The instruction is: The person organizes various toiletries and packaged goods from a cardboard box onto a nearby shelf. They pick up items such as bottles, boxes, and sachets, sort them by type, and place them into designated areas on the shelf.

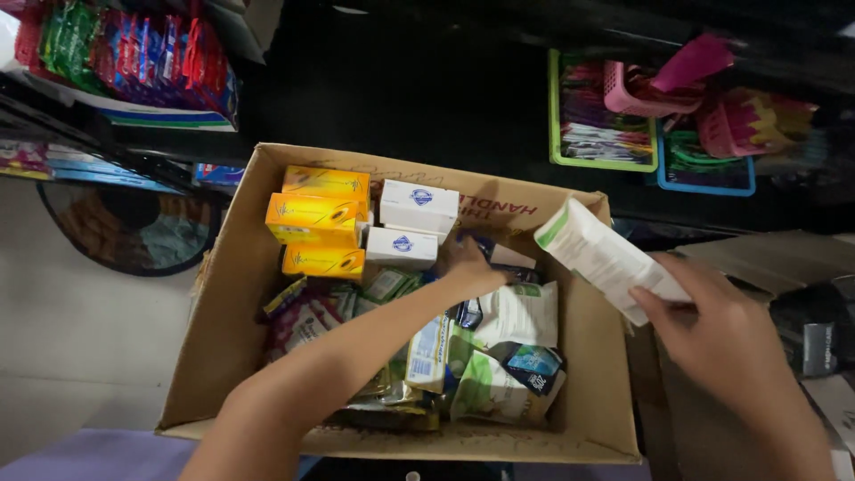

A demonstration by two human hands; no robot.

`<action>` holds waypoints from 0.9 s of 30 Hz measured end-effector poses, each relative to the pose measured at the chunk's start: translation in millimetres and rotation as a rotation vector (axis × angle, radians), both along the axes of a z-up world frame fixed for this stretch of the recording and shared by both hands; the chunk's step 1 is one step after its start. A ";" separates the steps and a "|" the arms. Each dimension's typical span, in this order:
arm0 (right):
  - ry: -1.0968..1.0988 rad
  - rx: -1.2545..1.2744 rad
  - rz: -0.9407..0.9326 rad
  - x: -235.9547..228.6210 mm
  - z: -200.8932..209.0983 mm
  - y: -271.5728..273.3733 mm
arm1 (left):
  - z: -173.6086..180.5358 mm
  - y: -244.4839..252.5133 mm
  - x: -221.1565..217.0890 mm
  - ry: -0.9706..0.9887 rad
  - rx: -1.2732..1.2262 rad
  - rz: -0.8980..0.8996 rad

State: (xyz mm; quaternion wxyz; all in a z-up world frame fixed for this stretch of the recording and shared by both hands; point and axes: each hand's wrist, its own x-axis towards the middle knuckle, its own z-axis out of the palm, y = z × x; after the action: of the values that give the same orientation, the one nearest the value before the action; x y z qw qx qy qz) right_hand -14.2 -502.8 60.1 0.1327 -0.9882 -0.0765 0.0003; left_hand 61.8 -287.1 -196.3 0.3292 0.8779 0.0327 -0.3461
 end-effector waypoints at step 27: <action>-0.102 -0.313 0.353 83.0 -133.3 53.6 | -62.2 11.1 6.0 -0.014 -0.332 -0.335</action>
State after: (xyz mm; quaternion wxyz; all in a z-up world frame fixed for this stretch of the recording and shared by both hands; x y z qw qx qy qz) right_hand 68.7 -449.2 -73.2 -0.0282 -0.9668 -0.2535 -0.0145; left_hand 67.8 -276.0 -258.5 0.4074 0.8073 -0.1730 -0.3904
